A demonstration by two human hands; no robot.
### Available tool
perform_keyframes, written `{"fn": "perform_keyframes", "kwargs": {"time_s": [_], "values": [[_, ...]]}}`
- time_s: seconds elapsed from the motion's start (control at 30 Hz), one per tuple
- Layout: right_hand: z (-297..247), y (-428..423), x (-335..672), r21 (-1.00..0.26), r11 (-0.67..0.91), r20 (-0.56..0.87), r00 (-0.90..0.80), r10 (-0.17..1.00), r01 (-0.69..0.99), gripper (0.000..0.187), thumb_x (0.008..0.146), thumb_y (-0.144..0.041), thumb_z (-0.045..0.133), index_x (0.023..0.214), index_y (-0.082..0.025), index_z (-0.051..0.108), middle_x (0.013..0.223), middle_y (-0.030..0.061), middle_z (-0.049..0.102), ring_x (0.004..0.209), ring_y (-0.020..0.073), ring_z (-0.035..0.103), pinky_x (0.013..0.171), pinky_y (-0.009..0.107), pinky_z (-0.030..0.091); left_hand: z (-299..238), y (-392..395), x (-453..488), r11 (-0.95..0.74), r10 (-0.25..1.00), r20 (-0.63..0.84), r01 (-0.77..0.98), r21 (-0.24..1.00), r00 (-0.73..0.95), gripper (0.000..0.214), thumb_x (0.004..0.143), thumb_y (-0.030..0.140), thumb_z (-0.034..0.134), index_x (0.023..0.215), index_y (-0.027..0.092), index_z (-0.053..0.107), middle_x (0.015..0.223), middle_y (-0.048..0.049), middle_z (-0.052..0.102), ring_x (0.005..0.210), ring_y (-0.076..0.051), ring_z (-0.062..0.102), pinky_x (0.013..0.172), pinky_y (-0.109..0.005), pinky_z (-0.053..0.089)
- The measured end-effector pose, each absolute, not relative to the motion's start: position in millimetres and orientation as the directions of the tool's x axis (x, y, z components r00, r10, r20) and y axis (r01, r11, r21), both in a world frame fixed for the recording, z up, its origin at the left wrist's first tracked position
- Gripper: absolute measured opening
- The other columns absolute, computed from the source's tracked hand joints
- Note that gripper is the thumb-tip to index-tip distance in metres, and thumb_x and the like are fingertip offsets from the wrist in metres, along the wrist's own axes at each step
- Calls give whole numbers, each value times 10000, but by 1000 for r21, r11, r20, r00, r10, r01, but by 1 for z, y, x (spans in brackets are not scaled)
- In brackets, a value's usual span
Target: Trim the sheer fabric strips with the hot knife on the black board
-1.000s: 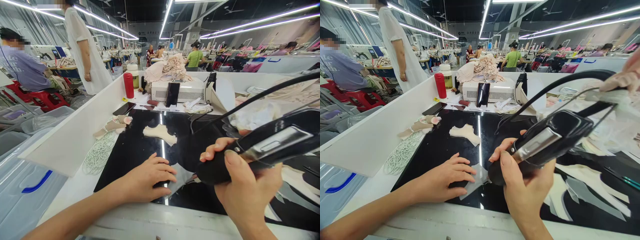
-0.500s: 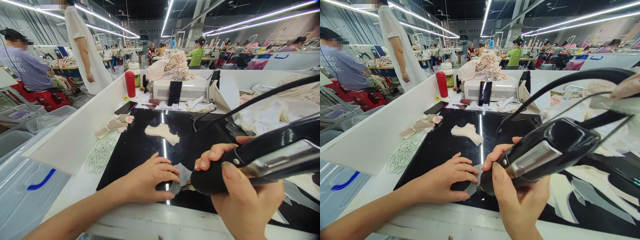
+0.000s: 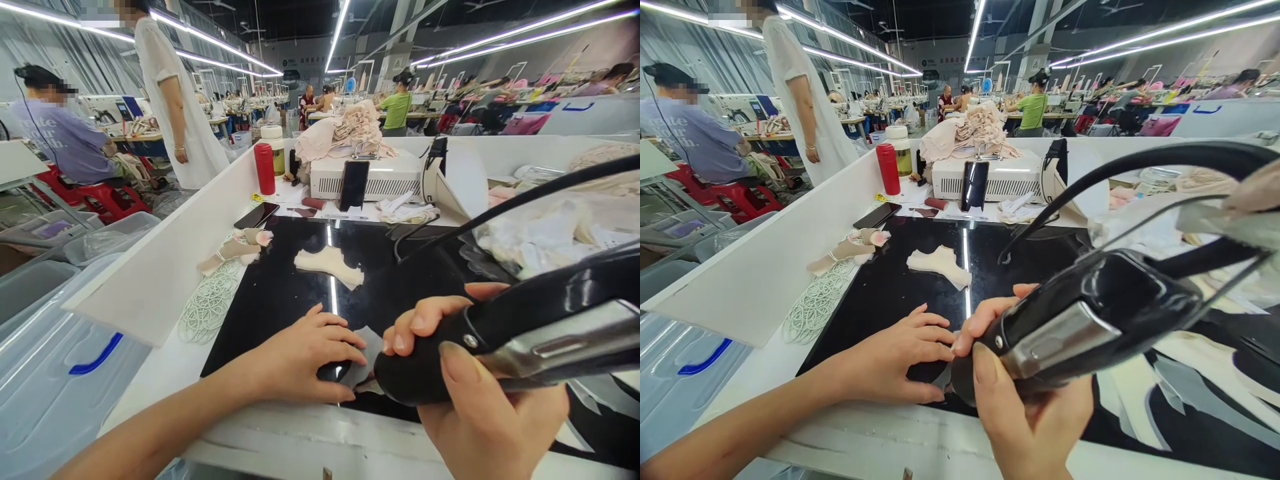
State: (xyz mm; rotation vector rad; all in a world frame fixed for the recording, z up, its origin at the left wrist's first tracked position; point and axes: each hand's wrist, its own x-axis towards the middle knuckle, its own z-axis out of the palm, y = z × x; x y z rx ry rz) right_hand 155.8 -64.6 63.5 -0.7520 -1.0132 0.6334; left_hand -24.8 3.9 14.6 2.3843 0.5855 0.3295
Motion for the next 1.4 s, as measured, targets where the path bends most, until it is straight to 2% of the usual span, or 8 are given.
{"fn": "perform_keyframes", "kwargs": {"time_s": [0.17, 0.3, 0.43, 0.57, 1.0, 1.1, 1.27, 1.4], "values": [[64, -62, 163, -819, 560, 480, 388, 787, -121, 385, 896, -333, 840, 1200, -285, 610, 847, -10, 660, 645, 201, 650, 598, 397, 621, 18, 6, -27, -686, 479, 81, 315, 656, 874, 445, 883, 330, 874, 1308, 305, 744, 1423, -56, 705, 1489, -340, 490, 1312, -679, 149], [76, -55, 179, -811, 581, 448, 567, 691, -68, 446, 742, -245, 873, 1123, -274, 643, 788, -36, 677, 586, 198, 628, 535, 360, 593, 20, 5, -28, -700, 486, 140, 289, 653, 863, 319, 909, 399, 863, 1191, 273, 779, 1321, -58, 753, 1413, -294, 561, 1328, -629, 166], [84, -49, 191, -809, 585, 415, 656, 631, -51, 467, 651, -202, 843, 1073, -277, 658, 732, -59, 680, 553, 198, 611, 508, 348, 582, 17, 1, -24, -738, 472, 178, 277, 615, 864, 449, 944, 481, 816, 1320, 249, 736, 1444, -105, 691, 1445, -319, 539, 1323, -645, 187], [79, -48, 193, -793, 607, 450, 629, 634, -44, 468, 681, -216, 866, 1091, -278, 651, 752, -56, 693, 562, 193, 629, 519, 342, 587, 14, -2, -20, -773, 415, 130, 274, 572, 901, 517, 974, 520, 768, 1424, 280, 688, 1533, -104, 629, 1504, -353, 485, 1310, -687, 178], [58, -52, 197, -790, 613, 523, 534, 664, 10, 402, 913, -259, 819, 1254, -295, 608, 898, -32, 677, 682, 183, 667, 634, 360, 603, 14, -2, -21, -787, 416, 64, 323, 526, 907, 479, 997, 523, 736, 1423, 308, 690, 1564, -63, 604, 1509, -357, 478, 1299, -709, 192], [60, -52, 201, -793, 608, 521, 545, 657, 25, 396, 898, -237, 800, 1243, -288, 612, 883, -34, 680, 665, 187, 661, 632, 368, 606, 14, -2, -22, -777, 426, 44, 340, 529, 904, 478, 990, 507, 752, 1424, 317, 689, 1568, -48, 602, 1514, -359, 468, 1298, -715, 187], [66, -51, 210, -789, 612, 482, 663, 573, 44, 399, 794, -208, 809, 1143, -279, 629, 810, -57, 676, 599, 184, 637, 573, 351, 605, 12, -3, -22, -771, 437, 71, 333, 543, 897, 472, 982, 486, 770, 1428, 351, 688, 1559, -40, 610, 1513, -342, 474, 1321, -675, 160], [68, -50, 213, -786, 616, 491, 667, 560, 62, 413, 776, -210, 810, 1140, -273, 624, 802, -55, 684, 582, 184, 636, 569, 361, 608, 13, -3, -22, -760, 449, 52, 351, 546, 892, 470, 974, 477, 781, 1420, 358, 694, 1559, -34, 611, 1515, -349, 470, 1312, -694, 173]]}}
